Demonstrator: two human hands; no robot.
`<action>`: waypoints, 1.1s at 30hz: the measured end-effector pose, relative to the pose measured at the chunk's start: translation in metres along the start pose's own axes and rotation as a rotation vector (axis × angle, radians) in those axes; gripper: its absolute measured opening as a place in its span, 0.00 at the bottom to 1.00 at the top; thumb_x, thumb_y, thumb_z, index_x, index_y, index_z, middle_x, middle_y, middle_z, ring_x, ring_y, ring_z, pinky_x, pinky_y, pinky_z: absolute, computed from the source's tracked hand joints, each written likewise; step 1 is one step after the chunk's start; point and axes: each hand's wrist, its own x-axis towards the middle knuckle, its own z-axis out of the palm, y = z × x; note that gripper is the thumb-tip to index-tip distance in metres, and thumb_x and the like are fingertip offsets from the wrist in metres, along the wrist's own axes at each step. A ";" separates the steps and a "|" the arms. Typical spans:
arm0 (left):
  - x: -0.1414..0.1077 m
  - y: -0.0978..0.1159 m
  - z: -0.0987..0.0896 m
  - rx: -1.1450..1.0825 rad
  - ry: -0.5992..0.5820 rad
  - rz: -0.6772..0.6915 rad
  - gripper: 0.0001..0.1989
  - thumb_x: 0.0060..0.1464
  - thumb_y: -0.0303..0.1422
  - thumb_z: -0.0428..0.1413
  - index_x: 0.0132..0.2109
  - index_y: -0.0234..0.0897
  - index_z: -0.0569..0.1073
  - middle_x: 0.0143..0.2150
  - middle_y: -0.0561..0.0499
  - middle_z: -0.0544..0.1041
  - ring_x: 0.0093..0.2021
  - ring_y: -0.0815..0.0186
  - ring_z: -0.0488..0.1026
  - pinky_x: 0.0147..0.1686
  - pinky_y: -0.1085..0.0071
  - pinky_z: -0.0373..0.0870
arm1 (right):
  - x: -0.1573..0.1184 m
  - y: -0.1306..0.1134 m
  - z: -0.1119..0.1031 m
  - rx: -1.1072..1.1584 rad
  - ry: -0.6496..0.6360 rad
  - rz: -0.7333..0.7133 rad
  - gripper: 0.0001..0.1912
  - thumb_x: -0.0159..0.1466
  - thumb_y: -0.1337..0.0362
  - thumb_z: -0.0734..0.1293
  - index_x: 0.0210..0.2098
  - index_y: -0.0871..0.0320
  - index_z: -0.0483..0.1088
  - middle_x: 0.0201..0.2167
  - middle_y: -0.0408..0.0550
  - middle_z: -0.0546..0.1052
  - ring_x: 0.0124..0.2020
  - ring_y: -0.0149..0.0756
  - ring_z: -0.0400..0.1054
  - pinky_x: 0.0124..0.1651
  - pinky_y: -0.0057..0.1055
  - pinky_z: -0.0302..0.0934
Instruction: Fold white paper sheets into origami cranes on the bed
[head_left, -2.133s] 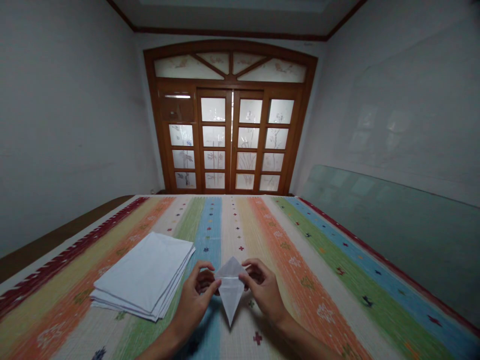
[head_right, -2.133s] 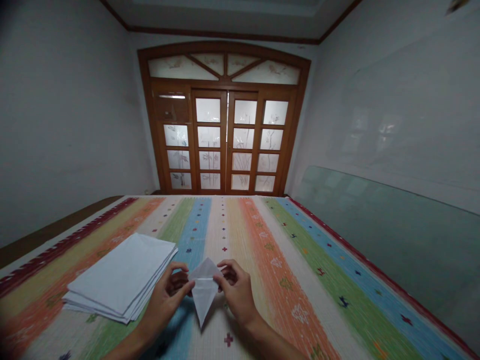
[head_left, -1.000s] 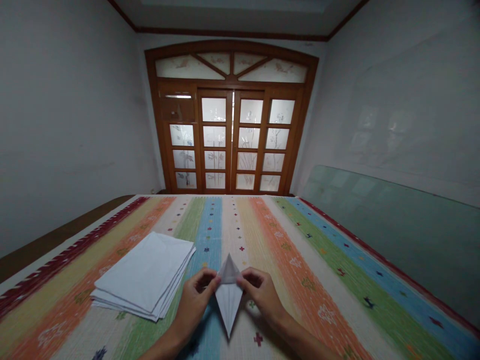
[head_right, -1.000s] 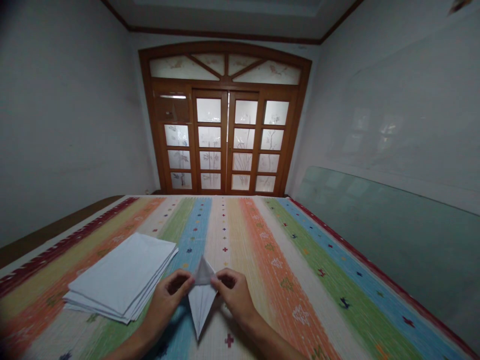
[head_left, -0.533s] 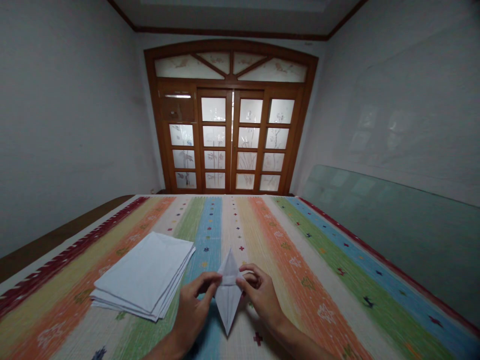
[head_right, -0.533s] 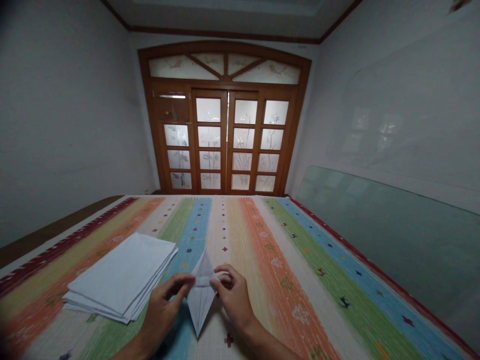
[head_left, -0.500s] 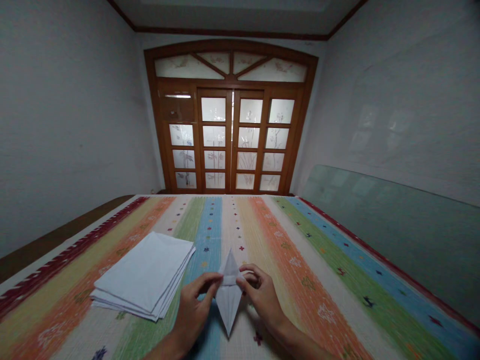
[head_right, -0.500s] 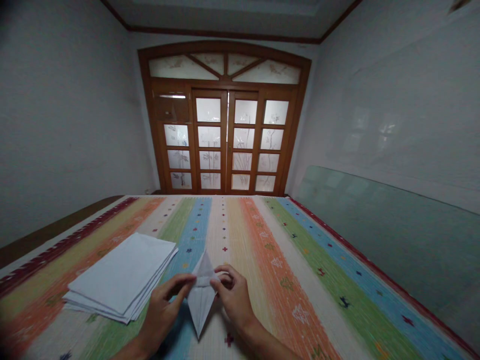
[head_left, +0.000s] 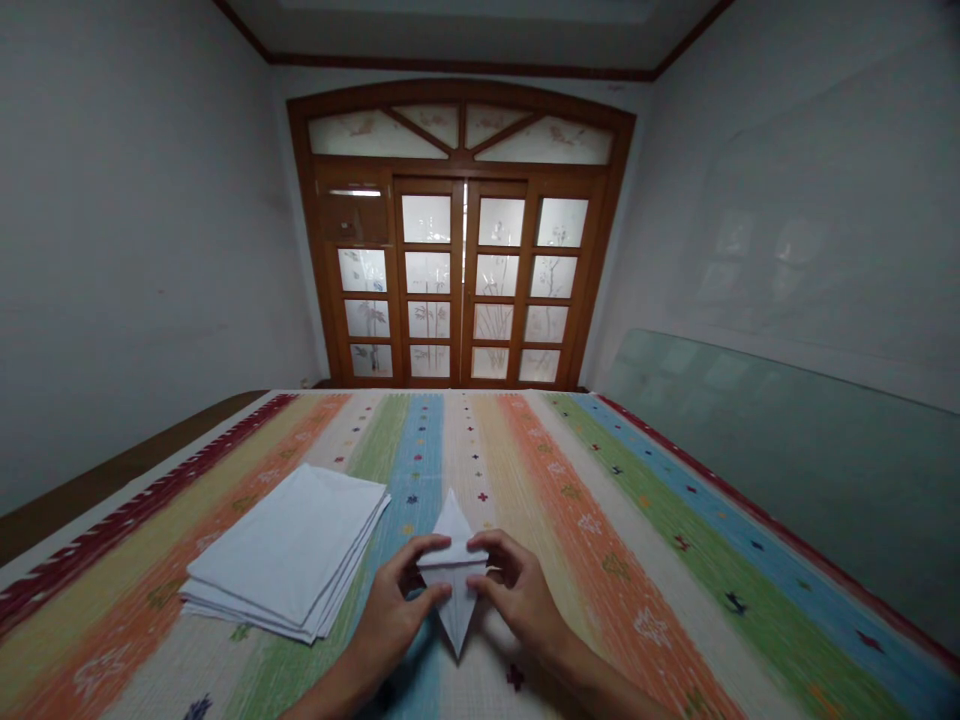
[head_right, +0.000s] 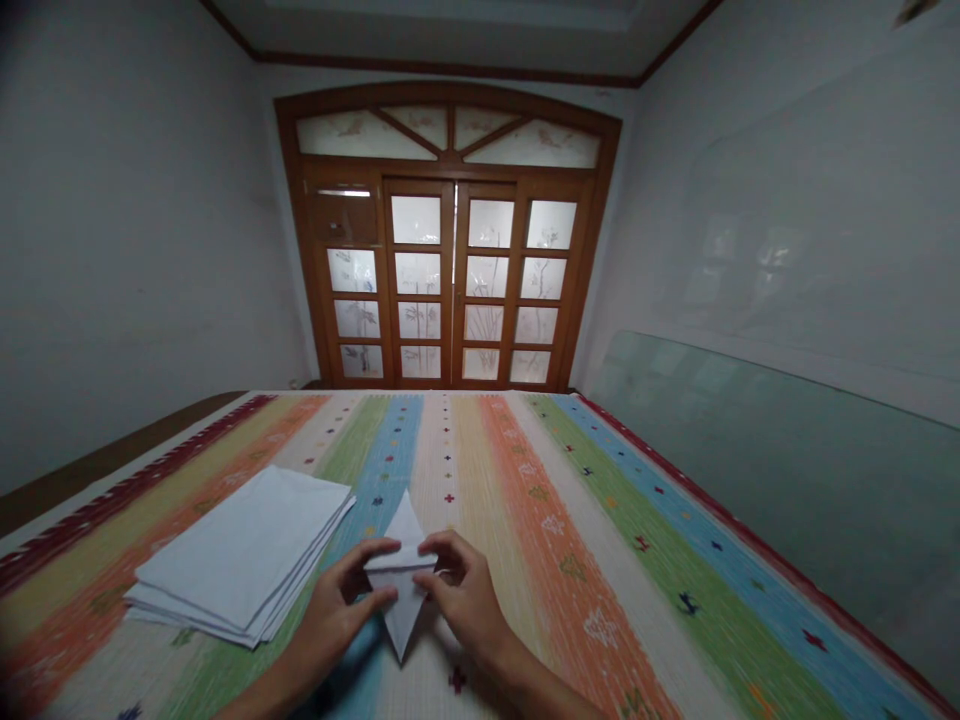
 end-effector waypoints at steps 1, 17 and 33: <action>0.000 -0.001 -0.001 -0.005 0.003 -0.002 0.21 0.44 0.30 0.67 0.48 0.36 0.80 0.46 0.44 0.83 0.41 0.55 0.80 0.42 0.65 0.77 | 0.000 0.000 0.000 -0.008 -0.017 0.009 0.12 0.51 0.65 0.76 0.36 0.56 0.77 0.36 0.47 0.79 0.37 0.41 0.75 0.36 0.29 0.68; 0.000 0.000 -0.004 -0.141 -0.125 -0.007 0.25 0.48 0.43 0.70 0.51 0.36 0.79 0.46 0.42 0.83 0.45 0.52 0.80 0.46 0.64 0.75 | 0.005 0.005 -0.013 0.130 -0.107 0.061 0.16 0.51 0.68 0.73 0.39 0.54 0.83 0.34 0.49 0.83 0.35 0.41 0.76 0.38 0.32 0.69; 0.004 -0.004 -0.003 -0.156 -0.046 -0.114 0.34 0.44 0.58 0.67 0.46 0.32 0.81 0.28 0.49 0.78 0.23 0.65 0.74 0.24 0.71 0.74 | 0.007 0.004 -0.010 0.013 -0.163 0.092 0.25 0.56 0.41 0.75 0.36 0.58 0.83 0.28 0.52 0.82 0.27 0.36 0.75 0.30 0.28 0.68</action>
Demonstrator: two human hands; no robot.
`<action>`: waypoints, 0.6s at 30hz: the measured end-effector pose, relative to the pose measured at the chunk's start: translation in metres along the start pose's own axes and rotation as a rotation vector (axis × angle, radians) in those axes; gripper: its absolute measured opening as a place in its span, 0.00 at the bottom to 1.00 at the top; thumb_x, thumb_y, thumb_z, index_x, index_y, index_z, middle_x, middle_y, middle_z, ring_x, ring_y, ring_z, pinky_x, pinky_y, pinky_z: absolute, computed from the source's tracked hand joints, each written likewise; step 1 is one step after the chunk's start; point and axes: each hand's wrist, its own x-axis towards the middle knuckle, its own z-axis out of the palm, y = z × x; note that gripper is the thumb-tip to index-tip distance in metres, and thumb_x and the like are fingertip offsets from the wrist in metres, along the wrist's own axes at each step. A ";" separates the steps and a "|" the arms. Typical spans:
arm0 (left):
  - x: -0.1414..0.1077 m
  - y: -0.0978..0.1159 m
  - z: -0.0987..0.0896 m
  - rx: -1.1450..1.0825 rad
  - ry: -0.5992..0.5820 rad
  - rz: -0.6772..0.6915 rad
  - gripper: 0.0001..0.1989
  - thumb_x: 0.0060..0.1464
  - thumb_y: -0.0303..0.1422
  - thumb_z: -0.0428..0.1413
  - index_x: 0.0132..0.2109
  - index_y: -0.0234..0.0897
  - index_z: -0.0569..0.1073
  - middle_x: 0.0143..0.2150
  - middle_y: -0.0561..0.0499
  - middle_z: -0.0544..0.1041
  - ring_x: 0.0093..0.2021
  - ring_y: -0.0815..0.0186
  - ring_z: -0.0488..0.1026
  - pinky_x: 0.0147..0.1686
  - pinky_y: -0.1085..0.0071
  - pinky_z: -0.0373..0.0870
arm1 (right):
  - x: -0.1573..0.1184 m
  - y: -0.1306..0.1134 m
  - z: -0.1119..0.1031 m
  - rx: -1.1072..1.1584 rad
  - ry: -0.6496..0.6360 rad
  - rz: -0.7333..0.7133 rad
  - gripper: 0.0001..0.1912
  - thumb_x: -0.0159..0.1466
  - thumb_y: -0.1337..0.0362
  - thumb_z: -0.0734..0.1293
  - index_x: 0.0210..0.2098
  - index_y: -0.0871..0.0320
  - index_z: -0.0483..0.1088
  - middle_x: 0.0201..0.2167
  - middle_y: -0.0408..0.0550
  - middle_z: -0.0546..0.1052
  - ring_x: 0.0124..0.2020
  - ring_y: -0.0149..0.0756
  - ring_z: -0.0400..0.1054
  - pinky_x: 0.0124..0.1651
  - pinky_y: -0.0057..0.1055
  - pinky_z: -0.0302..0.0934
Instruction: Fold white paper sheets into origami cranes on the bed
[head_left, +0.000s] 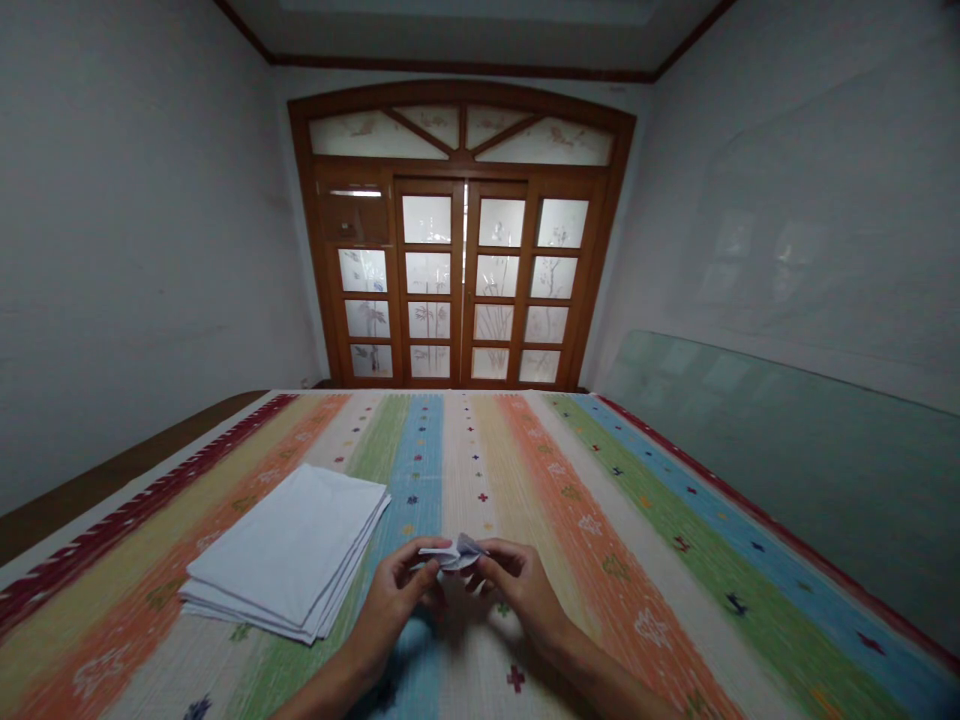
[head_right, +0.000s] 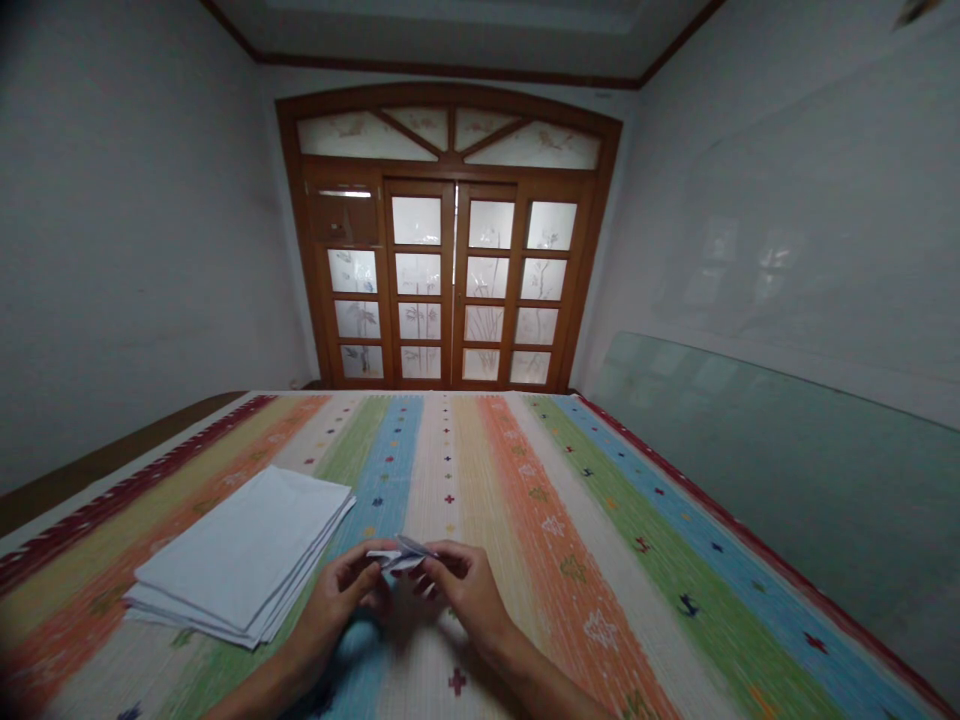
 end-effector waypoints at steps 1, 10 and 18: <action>0.000 0.000 0.000 -0.004 0.001 0.001 0.34 0.43 0.58 0.68 0.46 0.32 0.81 0.29 0.49 0.79 0.23 0.65 0.74 0.24 0.71 0.74 | -0.001 -0.002 0.001 -0.004 -0.005 -0.004 0.25 0.57 0.40 0.74 0.37 0.57 0.83 0.28 0.51 0.82 0.27 0.36 0.75 0.30 0.28 0.68; -0.002 0.006 0.003 0.014 0.003 -0.013 0.30 0.49 0.58 0.64 0.42 0.33 0.81 0.30 0.50 0.78 0.24 0.66 0.73 0.24 0.73 0.72 | 0.000 -0.002 0.001 -0.004 -0.017 0.019 0.29 0.55 0.37 0.74 0.37 0.58 0.83 0.26 0.51 0.81 0.27 0.38 0.76 0.29 0.29 0.68; 0.000 -0.005 0.002 0.080 0.103 0.006 0.31 0.49 0.61 0.62 0.28 0.33 0.77 0.22 0.54 0.70 0.24 0.68 0.66 0.23 0.76 0.61 | 0.000 0.010 0.004 -0.079 0.085 -0.013 0.27 0.55 0.38 0.74 0.33 0.59 0.83 0.28 0.52 0.82 0.29 0.40 0.74 0.31 0.30 0.68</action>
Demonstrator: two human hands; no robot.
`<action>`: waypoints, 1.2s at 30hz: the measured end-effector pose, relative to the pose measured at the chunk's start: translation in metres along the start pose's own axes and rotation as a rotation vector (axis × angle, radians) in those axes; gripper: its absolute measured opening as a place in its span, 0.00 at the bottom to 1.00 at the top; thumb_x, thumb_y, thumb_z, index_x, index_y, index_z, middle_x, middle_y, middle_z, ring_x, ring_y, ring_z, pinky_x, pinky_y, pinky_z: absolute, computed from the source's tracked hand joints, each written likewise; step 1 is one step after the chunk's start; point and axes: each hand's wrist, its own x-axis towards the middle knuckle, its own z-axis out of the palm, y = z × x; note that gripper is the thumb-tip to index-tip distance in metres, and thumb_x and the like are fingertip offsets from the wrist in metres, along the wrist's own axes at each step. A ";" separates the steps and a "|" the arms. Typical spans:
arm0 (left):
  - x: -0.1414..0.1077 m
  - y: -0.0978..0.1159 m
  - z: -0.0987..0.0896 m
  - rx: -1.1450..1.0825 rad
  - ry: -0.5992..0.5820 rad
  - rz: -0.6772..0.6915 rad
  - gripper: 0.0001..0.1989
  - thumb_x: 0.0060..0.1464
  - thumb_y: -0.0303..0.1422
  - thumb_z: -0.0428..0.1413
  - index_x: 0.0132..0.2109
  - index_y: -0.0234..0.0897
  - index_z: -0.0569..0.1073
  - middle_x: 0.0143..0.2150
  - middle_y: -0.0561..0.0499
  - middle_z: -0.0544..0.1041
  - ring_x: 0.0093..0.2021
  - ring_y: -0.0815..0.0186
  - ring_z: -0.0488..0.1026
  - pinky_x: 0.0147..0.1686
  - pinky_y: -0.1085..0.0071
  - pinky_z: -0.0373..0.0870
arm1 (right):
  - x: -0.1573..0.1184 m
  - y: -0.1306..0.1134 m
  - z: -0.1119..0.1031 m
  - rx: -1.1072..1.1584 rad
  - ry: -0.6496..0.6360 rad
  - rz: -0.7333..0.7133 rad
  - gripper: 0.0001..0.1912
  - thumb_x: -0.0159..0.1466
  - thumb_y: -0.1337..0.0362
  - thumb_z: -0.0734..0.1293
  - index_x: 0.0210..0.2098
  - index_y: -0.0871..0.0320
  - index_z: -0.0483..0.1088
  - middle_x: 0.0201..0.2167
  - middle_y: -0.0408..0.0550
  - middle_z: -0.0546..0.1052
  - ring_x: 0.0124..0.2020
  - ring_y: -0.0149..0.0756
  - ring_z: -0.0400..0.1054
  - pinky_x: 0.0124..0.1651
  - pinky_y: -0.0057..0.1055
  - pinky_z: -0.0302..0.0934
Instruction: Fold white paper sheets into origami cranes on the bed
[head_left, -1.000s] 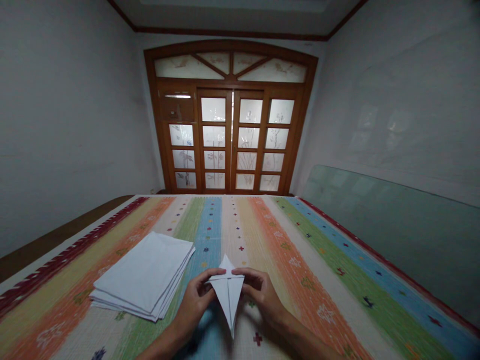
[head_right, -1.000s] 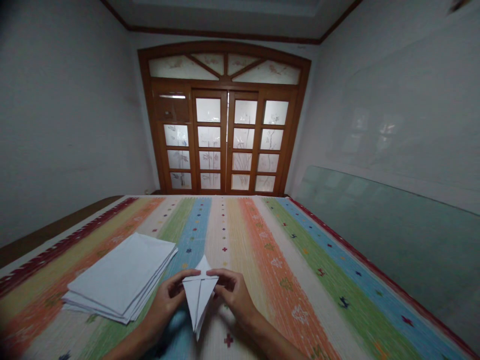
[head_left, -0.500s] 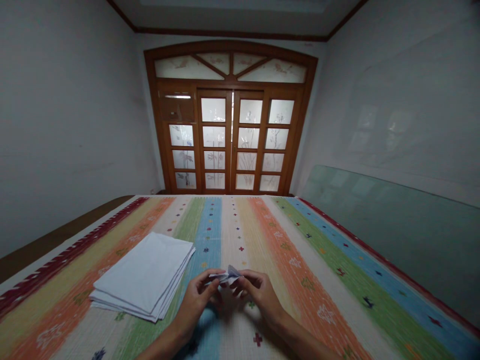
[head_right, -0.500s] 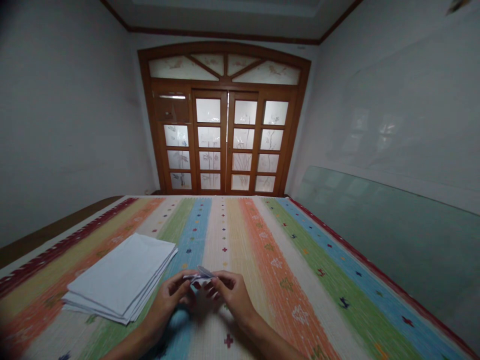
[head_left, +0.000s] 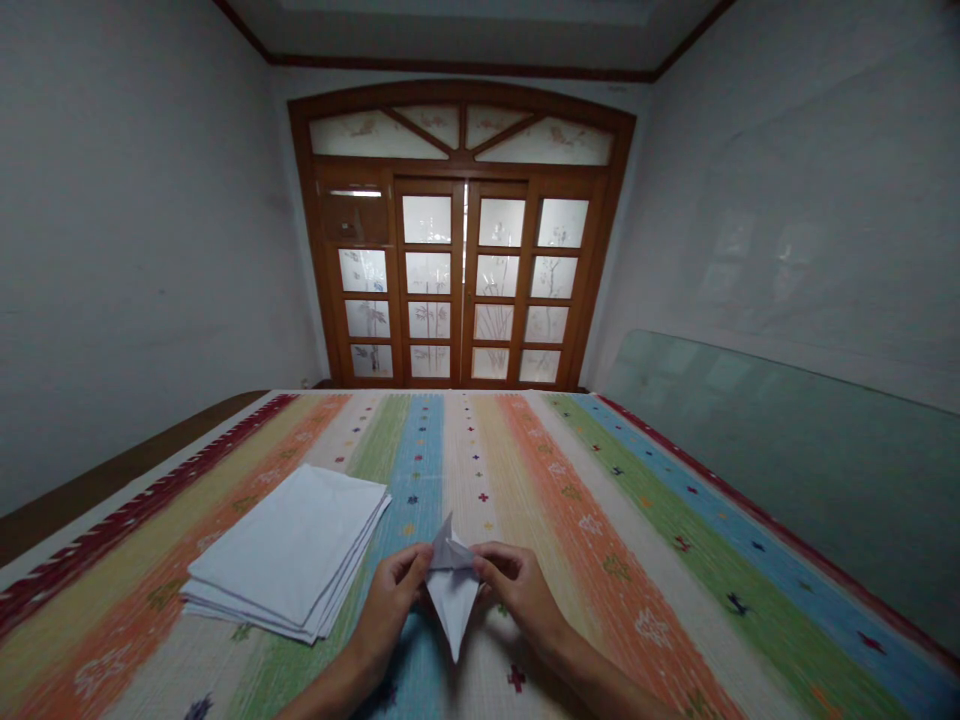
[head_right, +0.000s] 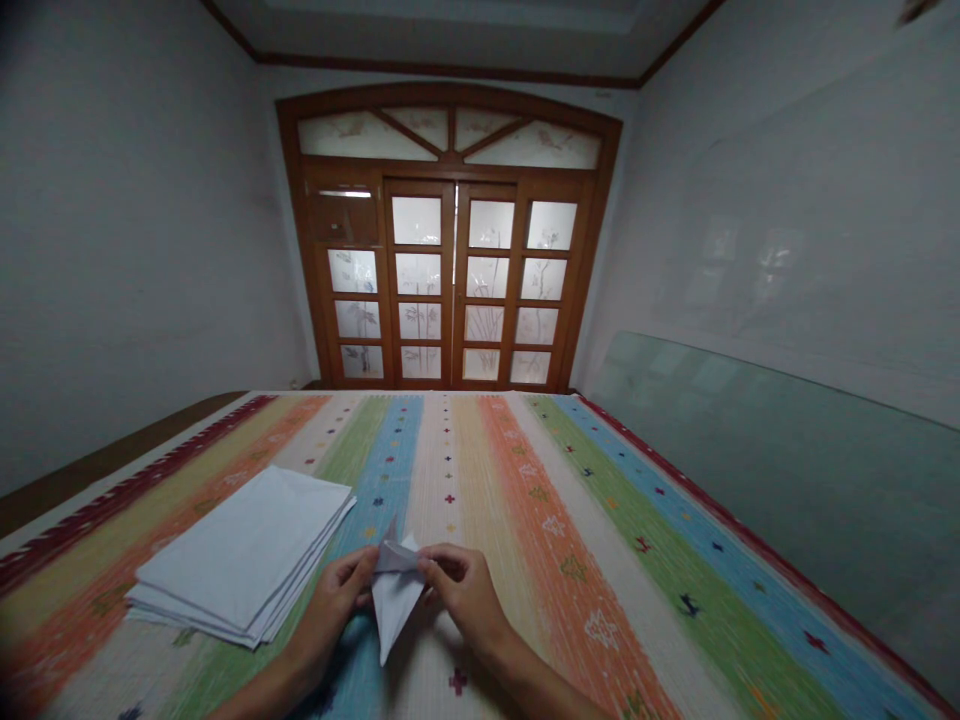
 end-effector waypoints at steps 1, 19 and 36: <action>0.001 -0.001 0.000 0.014 0.008 0.009 0.32 0.48 0.62 0.62 0.28 0.33 0.77 0.23 0.54 0.70 0.25 0.68 0.66 0.23 0.76 0.61 | -0.001 0.000 0.001 -0.010 0.003 0.006 0.28 0.56 0.38 0.74 0.33 0.59 0.83 0.27 0.51 0.81 0.29 0.40 0.74 0.31 0.30 0.67; 0.002 0.002 -0.001 0.077 0.009 0.130 0.16 0.47 0.45 0.67 0.34 0.35 0.83 0.33 0.47 0.84 0.37 0.54 0.80 0.39 0.67 0.74 | -0.007 -0.003 0.004 -0.045 -0.008 -0.035 0.25 0.54 0.43 0.77 0.40 0.58 0.82 0.34 0.53 0.84 0.32 0.42 0.77 0.33 0.32 0.70; -0.014 0.022 0.002 0.204 0.067 0.188 0.11 0.40 0.29 0.62 0.35 0.40 0.84 0.33 0.49 0.86 0.36 0.55 0.82 0.37 0.67 0.77 | -0.013 -0.009 0.003 -0.276 0.096 -0.269 0.11 0.58 0.67 0.69 0.37 0.55 0.83 0.34 0.51 0.85 0.33 0.42 0.79 0.36 0.33 0.72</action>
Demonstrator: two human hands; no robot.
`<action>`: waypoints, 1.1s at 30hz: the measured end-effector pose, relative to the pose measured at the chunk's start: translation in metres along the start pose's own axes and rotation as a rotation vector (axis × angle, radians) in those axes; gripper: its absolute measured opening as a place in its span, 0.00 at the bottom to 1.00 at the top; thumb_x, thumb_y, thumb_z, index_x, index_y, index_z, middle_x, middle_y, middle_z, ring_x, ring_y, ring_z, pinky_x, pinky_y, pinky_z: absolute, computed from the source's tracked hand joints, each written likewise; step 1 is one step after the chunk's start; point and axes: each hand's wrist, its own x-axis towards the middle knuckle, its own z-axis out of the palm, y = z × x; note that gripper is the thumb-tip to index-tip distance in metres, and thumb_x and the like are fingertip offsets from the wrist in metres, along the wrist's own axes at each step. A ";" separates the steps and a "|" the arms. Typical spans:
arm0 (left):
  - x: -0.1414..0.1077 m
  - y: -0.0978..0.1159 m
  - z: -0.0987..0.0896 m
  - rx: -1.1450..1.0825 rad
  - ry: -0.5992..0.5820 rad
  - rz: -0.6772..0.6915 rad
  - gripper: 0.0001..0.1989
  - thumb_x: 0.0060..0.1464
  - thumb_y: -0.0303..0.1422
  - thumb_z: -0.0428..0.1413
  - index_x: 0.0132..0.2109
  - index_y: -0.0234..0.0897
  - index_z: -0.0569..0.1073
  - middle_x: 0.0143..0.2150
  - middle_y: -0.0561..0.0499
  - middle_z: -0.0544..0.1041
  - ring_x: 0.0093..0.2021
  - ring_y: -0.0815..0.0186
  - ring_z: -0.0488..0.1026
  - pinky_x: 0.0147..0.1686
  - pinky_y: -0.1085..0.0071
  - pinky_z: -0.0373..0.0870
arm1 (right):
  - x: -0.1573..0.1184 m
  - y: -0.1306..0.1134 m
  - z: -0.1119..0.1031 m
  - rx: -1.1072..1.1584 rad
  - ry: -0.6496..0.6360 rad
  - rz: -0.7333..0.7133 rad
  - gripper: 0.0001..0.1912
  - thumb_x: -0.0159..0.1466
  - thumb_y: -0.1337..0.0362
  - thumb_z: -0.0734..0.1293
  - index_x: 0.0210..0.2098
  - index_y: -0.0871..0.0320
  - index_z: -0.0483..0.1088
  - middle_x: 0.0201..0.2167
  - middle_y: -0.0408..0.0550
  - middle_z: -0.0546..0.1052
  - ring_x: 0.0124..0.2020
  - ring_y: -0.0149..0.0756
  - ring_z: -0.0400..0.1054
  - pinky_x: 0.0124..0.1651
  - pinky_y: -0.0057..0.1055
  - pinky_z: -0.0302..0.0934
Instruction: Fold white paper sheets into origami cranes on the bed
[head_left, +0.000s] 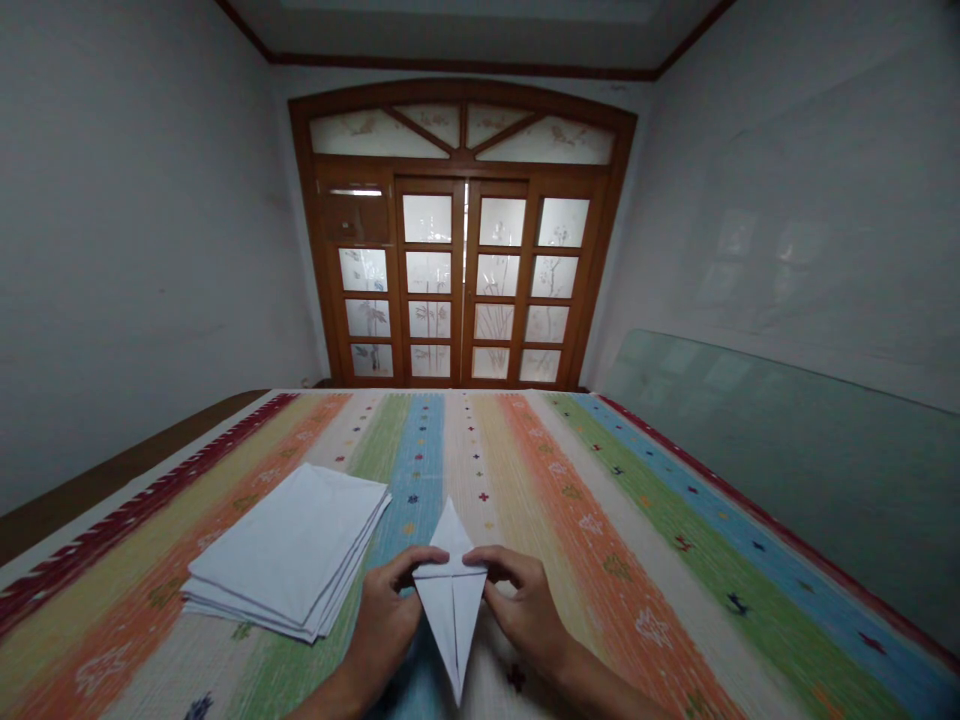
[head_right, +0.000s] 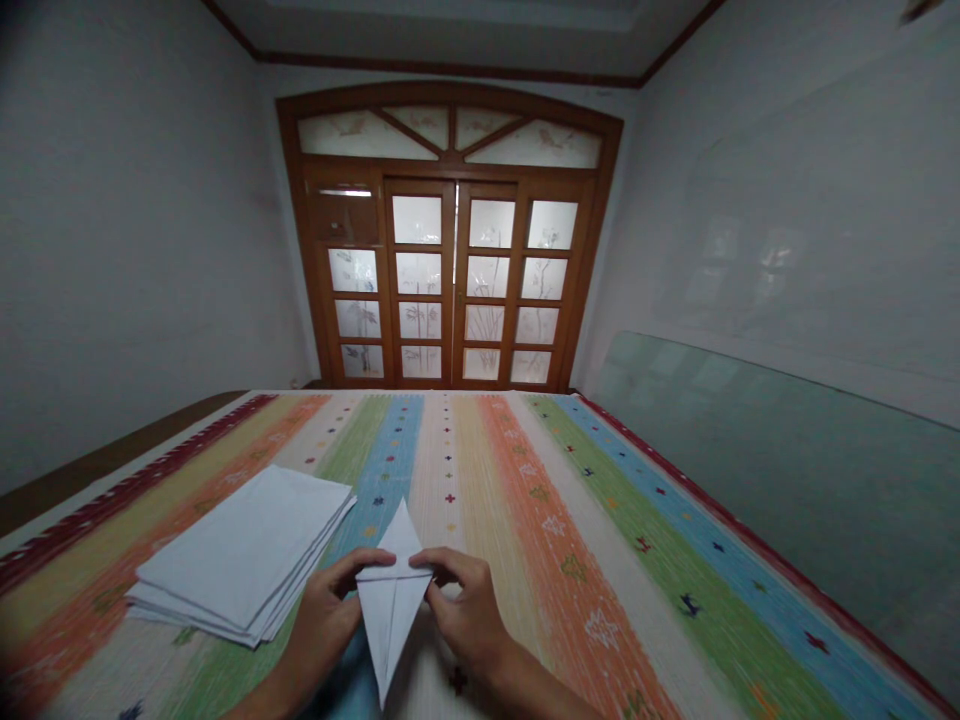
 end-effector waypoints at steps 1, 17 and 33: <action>-0.001 0.000 -0.001 0.035 -0.002 0.020 0.11 0.41 0.29 0.61 0.35 0.40 0.84 0.34 0.50 0.86 0.36 0.54 0.82 0.38 0.67 0.77 | -0.001 0.000 0.001 -0.005 0.011 -0.003 0.11 0.58 0.67 0.68 0.36 0.55 0.83 0.33 0.51 0.85 0.32 0.42 0.79 0.35 0.33 0.72; -0.003 -0.004 -0.003 0.283 0.109 0.445 0.06 0.55 0.33 0.62 0.30 0.41 0.82 0.28 0.51 0.76 0.30 0.62 0.75 0.34 0.71 0.72 | 0.001 -0.008 -0.001 -0.076 0.013 -0.177 0.08 0.63 0.64 0.70 0.28 0.57 0.77 0.23 0.44 0.76 0.25 0.34 0.70 0.30 0.27 0.64; -0.003 -0.006 0.006 -0.023 -0.102 0.058 0.19 0.55 0.48 0.63 0.39 0.36 0.79 0.33 0.48 0.82 0.33 0.59 0.79 0.33 0.72 0.75 | 0.003 0.001 0.000 0.037 -0.101 0.065 0.21 0.63 0.47 0.71 0.26 0.58 0.71 0.29 0.47 0.75 0.31 0.37 0.69 0.31 0.28 0.61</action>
